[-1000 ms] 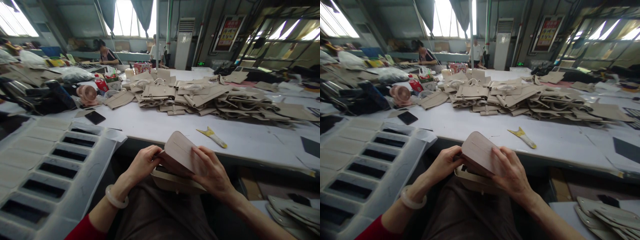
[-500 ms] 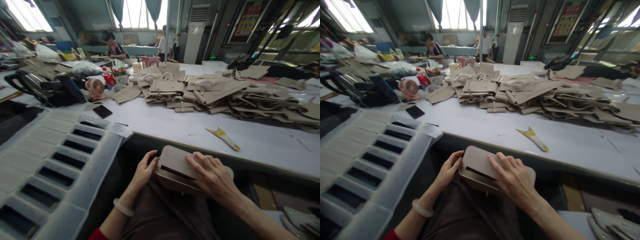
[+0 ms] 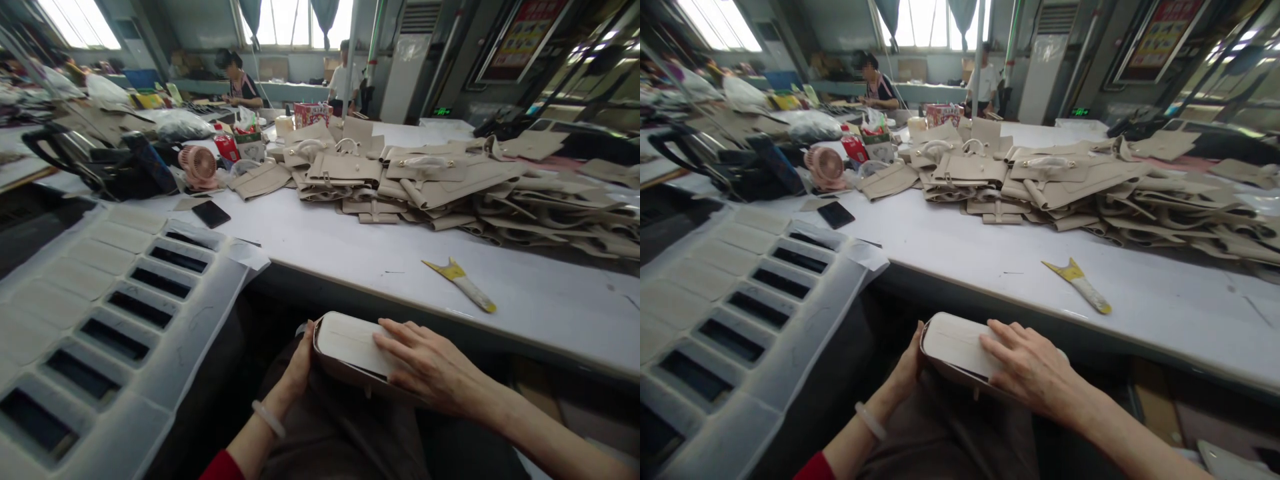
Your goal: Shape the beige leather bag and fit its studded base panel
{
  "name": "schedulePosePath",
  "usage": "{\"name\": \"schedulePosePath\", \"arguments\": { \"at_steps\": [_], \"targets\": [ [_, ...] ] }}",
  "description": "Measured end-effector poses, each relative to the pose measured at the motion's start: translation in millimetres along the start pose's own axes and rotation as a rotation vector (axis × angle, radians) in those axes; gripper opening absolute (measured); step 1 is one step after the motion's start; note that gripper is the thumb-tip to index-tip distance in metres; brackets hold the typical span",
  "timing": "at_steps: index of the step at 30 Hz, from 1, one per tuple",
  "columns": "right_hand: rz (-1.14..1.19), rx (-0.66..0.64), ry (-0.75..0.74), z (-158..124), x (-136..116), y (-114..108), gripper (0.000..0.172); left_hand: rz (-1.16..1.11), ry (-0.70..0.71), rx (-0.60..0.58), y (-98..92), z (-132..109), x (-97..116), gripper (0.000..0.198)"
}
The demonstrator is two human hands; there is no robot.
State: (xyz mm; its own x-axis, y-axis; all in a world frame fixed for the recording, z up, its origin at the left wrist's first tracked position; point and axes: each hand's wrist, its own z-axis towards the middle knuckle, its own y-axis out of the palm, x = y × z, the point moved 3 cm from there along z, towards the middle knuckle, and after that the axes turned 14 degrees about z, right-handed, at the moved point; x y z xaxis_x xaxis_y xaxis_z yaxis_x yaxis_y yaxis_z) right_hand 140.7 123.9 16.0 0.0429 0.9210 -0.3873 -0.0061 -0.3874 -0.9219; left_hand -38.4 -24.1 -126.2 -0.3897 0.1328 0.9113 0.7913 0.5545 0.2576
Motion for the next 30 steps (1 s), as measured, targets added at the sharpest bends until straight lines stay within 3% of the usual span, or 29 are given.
{"name": "schedulePosePath", "arguments": {
  "at_steps": [6,11,15,19,25,30],
  "targets": [
    [0.017,0.02,0.083,-7,-4,16,0.044,-0.068,0.016,-0.004,2.2,0,-2,0.066],
    [0.086,0.141,0.164,3,-3,28,0.026,-0.099,0.024,0.004,7.2,4,-2,0.067],
    [0.189,0.289,0.107,24,-13,20,0.015,-0.1,0.043,0.037,6.3,3,-2,0.063],
    [0.445,0.368,0.026,42,-25,13,0.022,-0.105,0.04,0.068,4.8,2,-4,0.061],
    [0.32,0.063,-0.007,57,-28,42,0.034,-0.215,0.064,0.084,0.4,8,-18,0.061],
    [0.374,0.011,0.007,63,-26,43,0.03,-0.247,0.086,0.07,1.1,6,-19,0.062]
  ]
}}
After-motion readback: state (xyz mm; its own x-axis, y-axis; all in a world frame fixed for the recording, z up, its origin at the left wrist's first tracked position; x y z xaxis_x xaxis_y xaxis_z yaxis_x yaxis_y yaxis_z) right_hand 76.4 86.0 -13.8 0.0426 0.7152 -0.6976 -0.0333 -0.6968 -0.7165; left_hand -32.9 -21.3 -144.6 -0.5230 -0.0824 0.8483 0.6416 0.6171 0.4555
